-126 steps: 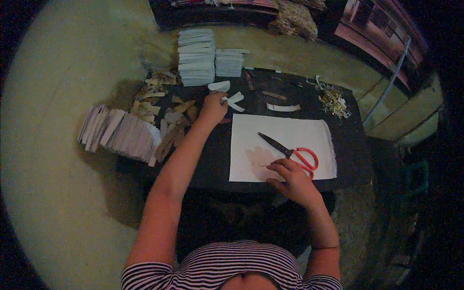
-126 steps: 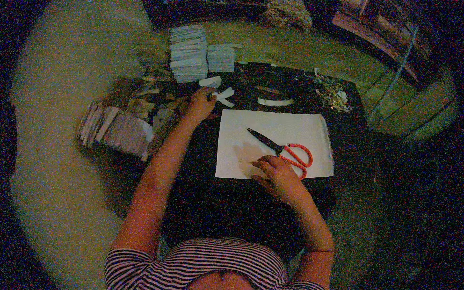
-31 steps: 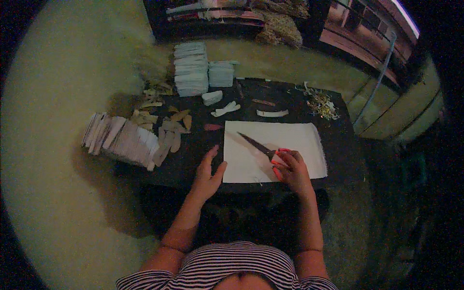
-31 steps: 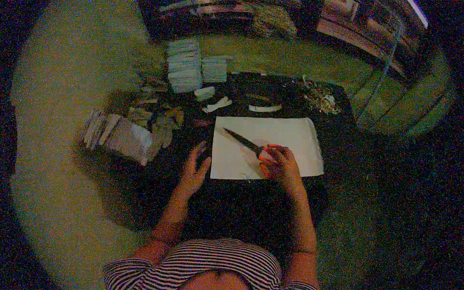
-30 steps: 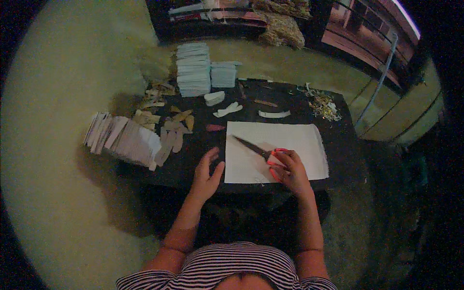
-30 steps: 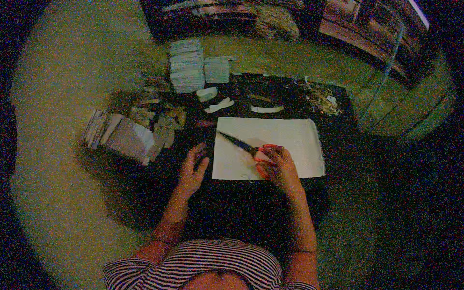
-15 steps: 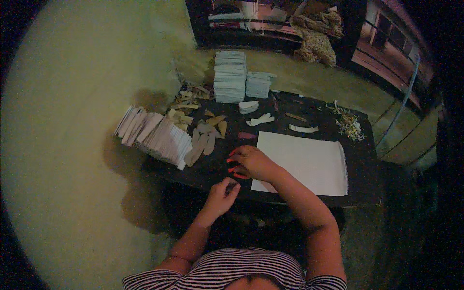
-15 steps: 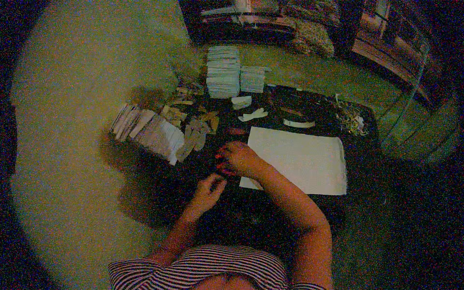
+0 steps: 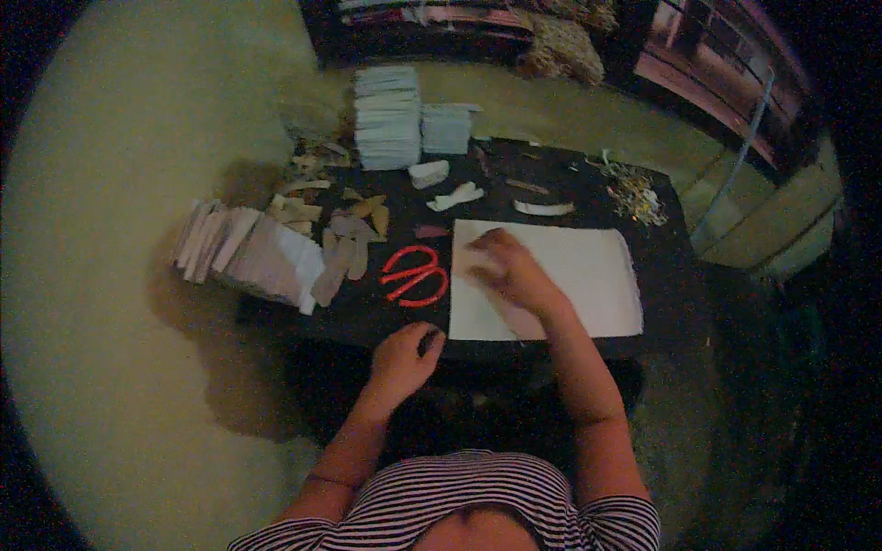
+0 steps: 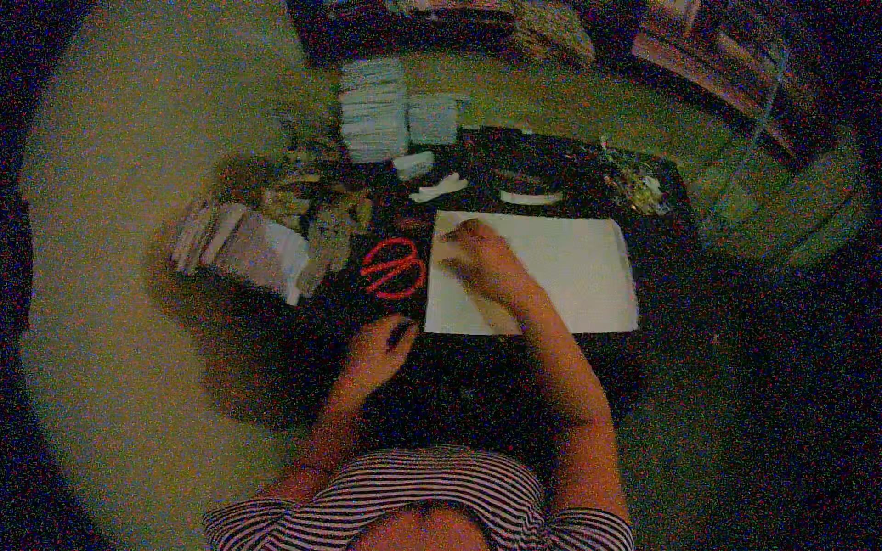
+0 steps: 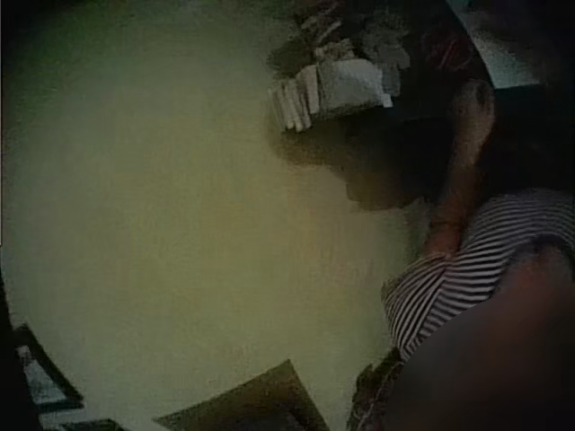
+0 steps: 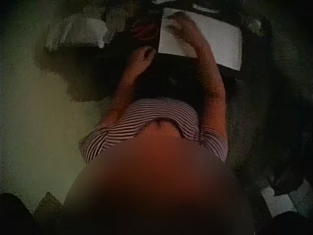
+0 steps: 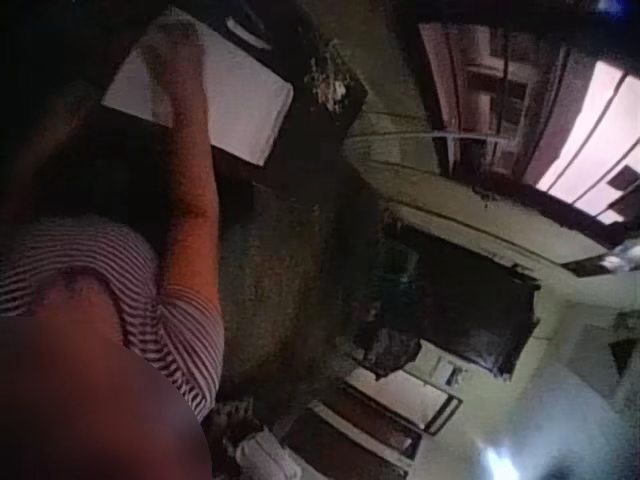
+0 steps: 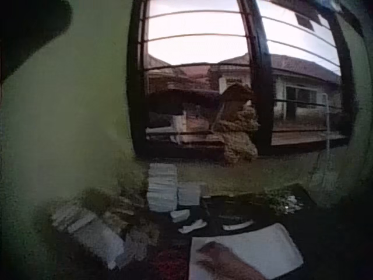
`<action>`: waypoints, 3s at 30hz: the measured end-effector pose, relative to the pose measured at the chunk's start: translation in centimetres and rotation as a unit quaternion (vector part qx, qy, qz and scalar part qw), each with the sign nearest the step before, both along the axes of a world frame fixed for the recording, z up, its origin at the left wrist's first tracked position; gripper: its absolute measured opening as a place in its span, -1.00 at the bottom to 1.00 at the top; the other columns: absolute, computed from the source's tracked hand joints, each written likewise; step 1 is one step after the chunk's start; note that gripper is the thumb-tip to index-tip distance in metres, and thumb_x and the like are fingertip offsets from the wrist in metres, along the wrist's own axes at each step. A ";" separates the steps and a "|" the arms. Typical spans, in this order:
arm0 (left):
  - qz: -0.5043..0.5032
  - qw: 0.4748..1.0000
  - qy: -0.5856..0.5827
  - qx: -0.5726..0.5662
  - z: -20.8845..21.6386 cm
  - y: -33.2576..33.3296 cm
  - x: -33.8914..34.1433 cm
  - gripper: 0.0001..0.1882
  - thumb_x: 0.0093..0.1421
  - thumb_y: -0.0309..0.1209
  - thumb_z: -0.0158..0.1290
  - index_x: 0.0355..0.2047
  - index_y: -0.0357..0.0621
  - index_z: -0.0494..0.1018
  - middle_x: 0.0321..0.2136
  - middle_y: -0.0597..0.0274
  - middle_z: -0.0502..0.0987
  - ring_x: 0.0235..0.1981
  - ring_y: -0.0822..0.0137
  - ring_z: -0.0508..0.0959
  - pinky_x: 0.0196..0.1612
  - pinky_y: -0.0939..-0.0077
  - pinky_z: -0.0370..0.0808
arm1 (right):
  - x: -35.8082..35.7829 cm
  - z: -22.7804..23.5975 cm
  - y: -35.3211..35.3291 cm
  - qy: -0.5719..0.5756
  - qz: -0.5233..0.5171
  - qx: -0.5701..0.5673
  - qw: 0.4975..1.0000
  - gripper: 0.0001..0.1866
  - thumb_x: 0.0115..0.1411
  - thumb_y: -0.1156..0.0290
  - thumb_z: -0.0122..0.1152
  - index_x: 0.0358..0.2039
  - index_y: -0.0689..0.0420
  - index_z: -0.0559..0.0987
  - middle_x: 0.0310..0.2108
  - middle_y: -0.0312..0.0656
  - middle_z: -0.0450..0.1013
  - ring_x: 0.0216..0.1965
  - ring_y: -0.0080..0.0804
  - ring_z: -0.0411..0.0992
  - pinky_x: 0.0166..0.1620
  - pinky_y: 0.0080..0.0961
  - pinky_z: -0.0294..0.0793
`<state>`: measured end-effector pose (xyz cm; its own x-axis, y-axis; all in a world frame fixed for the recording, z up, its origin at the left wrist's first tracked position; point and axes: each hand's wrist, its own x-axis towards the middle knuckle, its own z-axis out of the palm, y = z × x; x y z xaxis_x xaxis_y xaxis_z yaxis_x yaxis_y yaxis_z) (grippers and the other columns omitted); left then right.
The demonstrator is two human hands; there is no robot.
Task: The person uses red-handled scissors to trim and shape a white paper template, repeatedly adjusting the paper and cutting along its edges. They place the trimmed pieces on the table and continue cutting additional sections of the template.
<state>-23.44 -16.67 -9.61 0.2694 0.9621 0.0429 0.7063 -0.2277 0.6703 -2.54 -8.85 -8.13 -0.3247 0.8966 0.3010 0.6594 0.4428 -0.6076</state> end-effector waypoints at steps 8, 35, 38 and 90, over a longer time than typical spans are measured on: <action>0.009 0.997 -0.037 -0.066 -0.8 1.4 2.3 -0.73 0.03 -0.27 -0.03 -0.42 -0.26 0.41 -0.60 0.02 0.47 -0.55 0.12 0.49 -0.47 0.36 0.40 | 16.0 -0.9 -9.2 0.014 -0.478 -0.132 0.868 -0.50 -0.11 0.26 0.21 -0.18 0.26 0.37 -0.20 0.06 0.28 -0.14 -0.06 0.26 -0.07 -0.36 0.26; -0.051 0.939 -0.271 -0.207 -1.7 3.6 3.1 -0.65 0.11 -0.49 -0.13 -0.08 -0.28 0.13 -0.55 0.12 0.45 -0.63 0.43 0.46 -0.60 0.61 0.34 | 19.5 -1.0 -11.0 0.237 -0.350 -0.281 0.862 -0.64 -0.14 0.46 0.20 -0.26 0.26 0.44 -0.43 -0.20 0.45 -0.46 -0.45 0.41 -0.34 -0.49 0.40; -0.060 0.932 -0.284 -0.220 -1.6 3.8 3.3 -0.66 0.11 -0.49 -0.14 -0.09 -0.27 0.15 -0.54 0.14 0.45 -0.63 0.44 0.45 -0.60 0.62 0.32 | 20.1 -1.6 -11.7 0.274 -0.342 -0.274 0.856 -0.66 -0.10 0.43 0.17 -0.26 0.25 0.44 -0.43 -0.20 0.45 -0.48 -0.47 0.40 -0.36 -0.51 0.40; -0.148 0.950 -0.243 -0.127 -2.1 21.8 32.5 -0.80 0.06 -0.39 -0.03 -0.37 -0.26 0.29 -0.53 0.11 0.44 -0.55 0.36 0.47 -0.53 0.50 0.37 | 42.5 -8.9 -11.2 0.141 -0.535 0.135 0.822 -0.70 0.10 0.32 0.01 -0.23 0.27 0.39 -0.33 -0.24 0.38 -0.32 -0.53 0.29 -0.25 -0.56 0.28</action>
